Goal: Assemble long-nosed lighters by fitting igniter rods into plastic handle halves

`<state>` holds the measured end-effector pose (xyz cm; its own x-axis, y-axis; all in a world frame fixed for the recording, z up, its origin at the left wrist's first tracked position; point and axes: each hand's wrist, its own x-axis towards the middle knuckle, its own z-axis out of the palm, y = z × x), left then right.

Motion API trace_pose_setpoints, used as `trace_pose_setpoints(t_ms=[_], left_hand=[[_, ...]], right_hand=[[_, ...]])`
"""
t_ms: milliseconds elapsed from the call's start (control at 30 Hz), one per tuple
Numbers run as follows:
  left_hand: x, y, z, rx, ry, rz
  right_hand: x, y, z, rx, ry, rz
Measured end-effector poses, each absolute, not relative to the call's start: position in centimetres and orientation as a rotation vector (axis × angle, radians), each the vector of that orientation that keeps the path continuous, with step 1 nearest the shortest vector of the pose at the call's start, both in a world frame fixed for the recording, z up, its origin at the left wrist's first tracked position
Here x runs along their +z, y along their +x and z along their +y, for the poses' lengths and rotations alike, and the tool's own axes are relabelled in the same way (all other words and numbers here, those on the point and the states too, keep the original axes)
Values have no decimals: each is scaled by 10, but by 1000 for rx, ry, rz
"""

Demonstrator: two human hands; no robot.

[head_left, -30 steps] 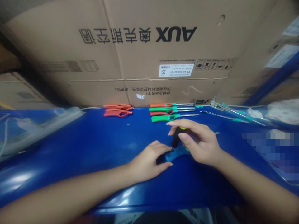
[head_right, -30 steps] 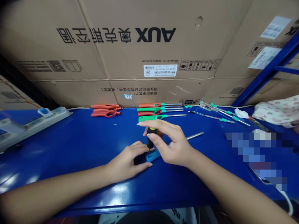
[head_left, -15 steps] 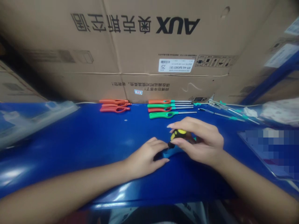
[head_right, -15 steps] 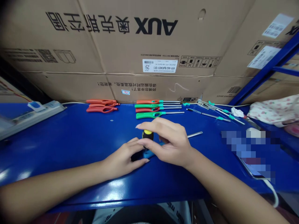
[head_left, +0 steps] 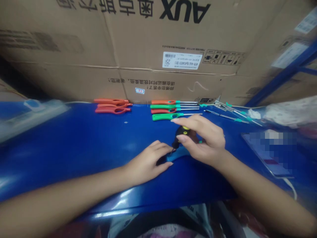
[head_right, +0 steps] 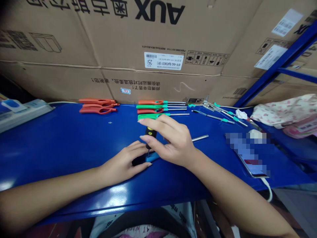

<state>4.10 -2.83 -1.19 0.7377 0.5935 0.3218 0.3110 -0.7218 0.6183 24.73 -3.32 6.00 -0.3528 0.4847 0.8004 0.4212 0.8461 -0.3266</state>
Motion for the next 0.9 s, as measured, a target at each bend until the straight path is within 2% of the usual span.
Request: trace_pose_setpoints(t_ms=[167,367,467,600,667,767,900], left_hand=[[-11,41,-28,672,2409,699],[-11,42,-27,687,2412,703],[-8,42,-28,678,2415,699],[-7,43,-28,634,2422,731],[-7,43,-28,647,2431,739],[-9,43,-28,672,2439,720],[-11,42,-28,705,2456,712]], right_hand=[[61,247,-34,498,-604,-1999],[56,245,-28,221,-644,-1941],[53,247,-26,233,-651,-1919],[49,249,-24,798,-609,-1892],[48,249,-23,977,-538,-1861],[48,246,-24,891,-525,-1835],[49,240,-29,576,-549,-1902]])
